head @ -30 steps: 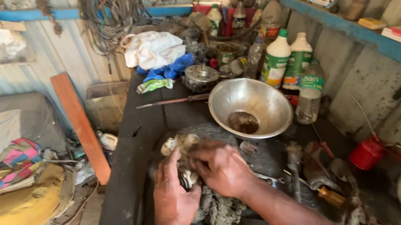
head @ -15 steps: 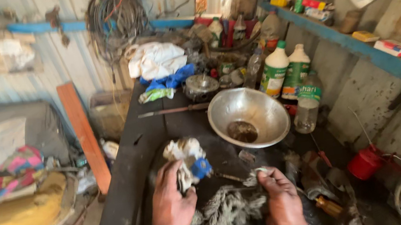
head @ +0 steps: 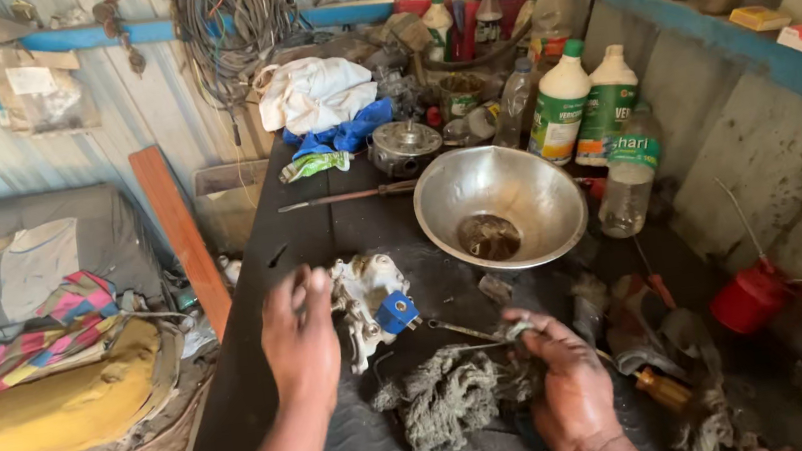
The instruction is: The person disassembles and cleans a mechanical component on a workbench. They remove internal parts, wipe them with a cloth, and use a screwdriver to probe the housing before beginning reassembly.
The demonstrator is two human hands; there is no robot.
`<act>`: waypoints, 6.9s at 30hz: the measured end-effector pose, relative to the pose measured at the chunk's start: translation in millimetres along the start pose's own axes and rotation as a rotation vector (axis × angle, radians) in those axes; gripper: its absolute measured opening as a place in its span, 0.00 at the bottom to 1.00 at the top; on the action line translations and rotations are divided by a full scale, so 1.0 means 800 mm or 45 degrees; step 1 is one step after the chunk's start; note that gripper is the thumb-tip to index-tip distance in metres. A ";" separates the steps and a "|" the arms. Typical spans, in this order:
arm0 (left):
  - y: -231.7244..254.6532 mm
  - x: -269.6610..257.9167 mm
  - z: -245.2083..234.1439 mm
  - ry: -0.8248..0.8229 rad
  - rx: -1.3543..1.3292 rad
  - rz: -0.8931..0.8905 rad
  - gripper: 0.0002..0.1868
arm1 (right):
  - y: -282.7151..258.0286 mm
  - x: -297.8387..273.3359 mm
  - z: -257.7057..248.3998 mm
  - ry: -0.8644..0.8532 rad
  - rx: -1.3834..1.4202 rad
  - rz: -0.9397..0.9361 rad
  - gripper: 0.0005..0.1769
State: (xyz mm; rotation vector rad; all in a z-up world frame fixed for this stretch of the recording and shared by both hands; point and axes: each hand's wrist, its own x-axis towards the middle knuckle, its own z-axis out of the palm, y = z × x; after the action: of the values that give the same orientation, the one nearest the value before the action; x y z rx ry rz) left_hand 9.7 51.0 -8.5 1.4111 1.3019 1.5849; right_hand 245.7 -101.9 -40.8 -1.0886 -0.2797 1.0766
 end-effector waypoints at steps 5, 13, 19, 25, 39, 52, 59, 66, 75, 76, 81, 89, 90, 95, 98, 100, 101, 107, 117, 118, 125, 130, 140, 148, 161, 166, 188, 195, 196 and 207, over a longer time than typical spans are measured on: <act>0.048 0.063 0.043 -0.427 0.746 0.019 0.48 | 0.026 0.020 -0.002 -0.221 -0.182 -0.439 0.15; 0.074 0.061 0.048 -0.868 1.080 -0.263 0.40 | 0.025 0.016 0.002 -0.266 -0.337 -0.278 0.11; 0.014 0.044 -0.008 -0.596 0.299 0.030 0.35 | 0.043 0.023 -0.002 -0.174 -0.330 -0.445 0.10; 0.007 0.044 -0.004 -0.690 0.182 -0.088 0.37 | 0.015 0.012 0.036 -0.233 -0.478 -0.571 0.14; -0.058 0.065 -0.013 -0.501 -0.365 -0.364 0.31 | 0.049 0.035 0.182 -0.094 -1.102 -0.878 0.10; -0.046 0.057 -0.018 -0.475 -0.338 -0.438 0.29 | 0.040 0.051 0.155 -0.018 -0.595 -0.525 0.07; -0.033 0.073 -0.022 -0.706 -0.379 -0.401 0.29 | 0.028 0.015 0.145 -0.199 -1.410 -1.111 0.07; -0.041 0.075 -0.019 -0.830 -0.441 -0.521 0.31 | 0.029 0.080 0.152 -0.292 -0.919 -0.920 0.05; -0.047 0.084 -0.015 -0.870 -0.294 -0.546 0.30 | 0.008 0.104 0.158 -0.226 -1.187 -0.689 0.10; -0.043 0.102 -0.006 -0.886 -0.298 -0.511 0.30 | 0.008 0.111 0.168 -0.218 -0.903 -0.594 0.11; -0.055 0.087 -0.014 -0.841 -0.300 -0.549 0.29 | 0.037 0.070 0.151 -0.440 -0.958 -1.032 0.10; -0.040 0.084 -0.017 -0.863 -0.349 -0.523 0.29 | 0.017 0.016 0.169 -0.287 -0.965 -1.160 0.12; -0.041 0.083 -0.019 -0.871 -0.373 -0.502 0.29 | 0.016 0.020 0.172 -0.396 -1.032 -1.220 0.12; -0.042 0.090 -0.016 -0.878 -0.403 -0.531 0.29 | 0.019 0.017 0.159 -0.509 -1.153 -1.321 0.12; -0.032 0.088 -0.014 -0.887 -0.360 -0.541 0.30 | 0.017 0.024 0.151 -0.510 -1.195 -1.239 0.12; -0.027 0.081 -0.018 -0.871 -0.306 -0.571 0.30 | 0.019 0.023 0.132 -0.520 -1.310 -1.220 0.10; -0.025 0.083 -0.018 -0.857 -0.294 -0.613 0.30 | 0.016 0.028 0.124 -0.532 -1.308 -1.225 0.10; -0.056 0.092 -0.017 -0.903 -0.353 -0.569 0.30 | 0.012 0.037 0.138 -0.140 -1.369 -1.173 0.06; -0.048 0.080 -0.018 -0.905 -0.388 -0.553 0.30 | 0.011 0.025 0.115 -0.513 -1.601 -1.418 0.10; -0.040 0.097 -0.011 -0.916 -0.390 -0.518 0.30 | 0.014 0.032 0.113 -0.605 -1.657 -1.528 0.09; -0.017 0.086 -0.025 -1.001 -0.269 -0.606 0.35 | 0.041 0.089 0.152 -0.458 -0.602 -1.096 0.04; 0.046 0.088 -0.037 -1.058 0.161 -0.612 0.40 | 0.027 0.041 0.132 -0.541 -1.183 -1.395 0.08; 0.062 0.036 -0.033 -0.974 0.497 -0.020 0.55 | 0.032 0.023 0.108 -0.457 -1.417 -1.130 0.07; 0.099 -0.027 -0.033 -0.946 0.905 0.358 0.56 | -0.014 0.050 0.119 -0.397 -0.840 -1.148 0.08; 0.143 -0.020 -0.007 -1.220 1.304 0.168 0.44 | -0.019 0.007 0.087 -0.530 -1.817 -1.313 0.23; 0.081 -0.018 -0.050 -1.081 0.990 0.613 0.64 | -0.016 0.062 0.070 -0.259 -0.484 -0.648 0.15; 0.099 -0.023 -0.044 -1.101 0.955 0.470 0.60 | -0.018 0.042 0.055 -0.242 -0.812 -0.816 0.12; 0.065 -0.037 -0.048 -0.861 0.810 0.619 0.41 | 0.009 -0.027 0.100 -0.341 -1.627 -1.028 0.17; 0.062 -0.040 -0.050 -0.855 0.814 0.609 0.41 | 0.008 -0.035 0.098 -0.373 -1.637 -1.049 0.15; 0.049 -0.036 -0.043 -0.705 0.565 0.807 0.33 | -0.003 -0.028 0.113 -0.575 -1.613 -1.217 0.20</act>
State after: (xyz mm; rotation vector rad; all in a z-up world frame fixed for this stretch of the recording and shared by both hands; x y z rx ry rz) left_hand -11.2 3.8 21.1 2.5092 0.9363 1.1261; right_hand 176.6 -67.8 11.3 -1.4847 -1.8105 0.1373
